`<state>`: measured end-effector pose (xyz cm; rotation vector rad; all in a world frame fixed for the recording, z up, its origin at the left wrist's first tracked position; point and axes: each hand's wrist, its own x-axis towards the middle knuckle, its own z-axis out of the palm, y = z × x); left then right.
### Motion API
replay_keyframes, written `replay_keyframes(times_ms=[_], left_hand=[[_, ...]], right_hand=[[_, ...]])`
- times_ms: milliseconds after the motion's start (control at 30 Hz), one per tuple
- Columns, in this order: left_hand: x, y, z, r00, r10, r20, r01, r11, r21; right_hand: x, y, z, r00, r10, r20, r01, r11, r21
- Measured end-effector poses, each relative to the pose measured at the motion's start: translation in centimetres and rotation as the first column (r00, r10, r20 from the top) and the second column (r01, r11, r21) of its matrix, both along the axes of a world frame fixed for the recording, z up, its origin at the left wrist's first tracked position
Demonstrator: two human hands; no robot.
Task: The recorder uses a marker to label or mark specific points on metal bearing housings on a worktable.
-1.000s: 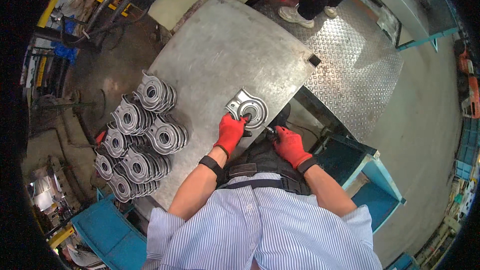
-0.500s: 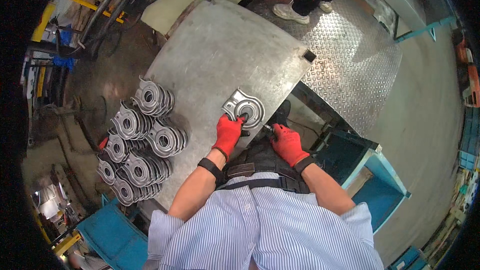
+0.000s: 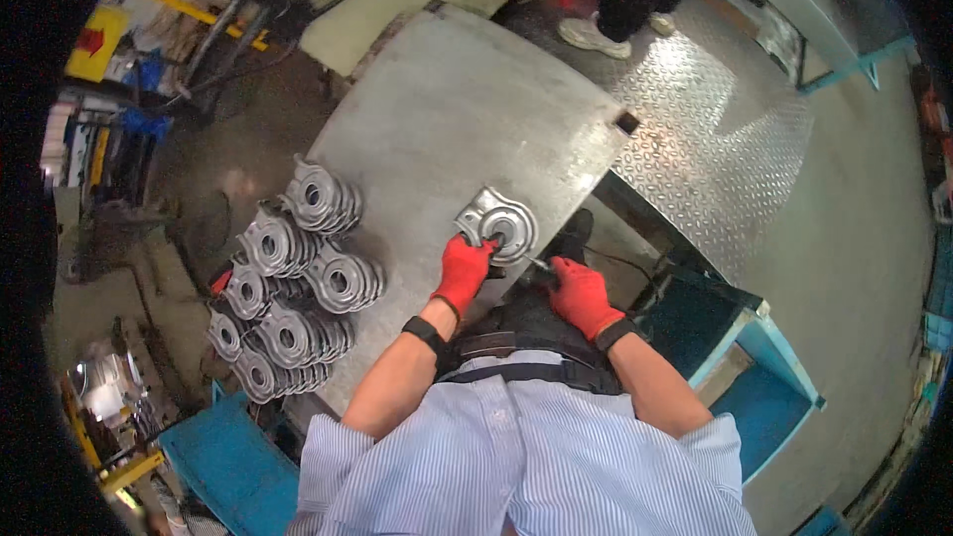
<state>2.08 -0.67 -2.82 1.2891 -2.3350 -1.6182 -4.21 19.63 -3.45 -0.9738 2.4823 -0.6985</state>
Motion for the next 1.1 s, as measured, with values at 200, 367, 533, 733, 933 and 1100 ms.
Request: replay_keyframes(times_ms=[200, 367, 533, 733, 933, 1100], left_hand=[[0.5, -0.2, 0.9, 0.987, 0.155, -0.04, -0.125, 0.901, 0.416], [4.7, -2.7, 6.4, 0.994, 0.105, -0.024, -0.103, 0.993, 0.056], [12.3, -5.3, 11.1, 0.933, 0.343, -0.11, -0.351, 0.934, -0.072], [17.6, -10.3, 11.1, 0.843, 0.516, -0.149, -0.537, 0.81, -0.234], [18.5, -9.3, 8.3, 0.845, 0.533, -0.054, -0.354, 0.479, -0.804], [17.7, -7.2, 10.8, 0.8, 0.595, 0.08, -0.471, 0.706, -0.529]], right_hand=[[-0.2, 0.6, 0.0, 0.975, -0.224, 0.012, 0.224, 0.968, -0.11], [-0.2, 3.5, -2.6, 0.949, -0.314, -0.016, 0.306, 0.936, -0.174], [1.0, 4.2, -3.0, 0.975, -0.22, -0.031, 0.214, 0.967, -0.135], [0.6, 2.3, -3.1, 0.988, -0.131, 0.08, 0.143, 0.977, -0.159], [0.6, 1.3, -2.4, 0.993, -0.086, 0.083, 0.099, 0.981, -0.168], [0.2, 1.6, -2.5, 0.981, -0.098, 0.166, 0.123, 0.981, -0.148]])
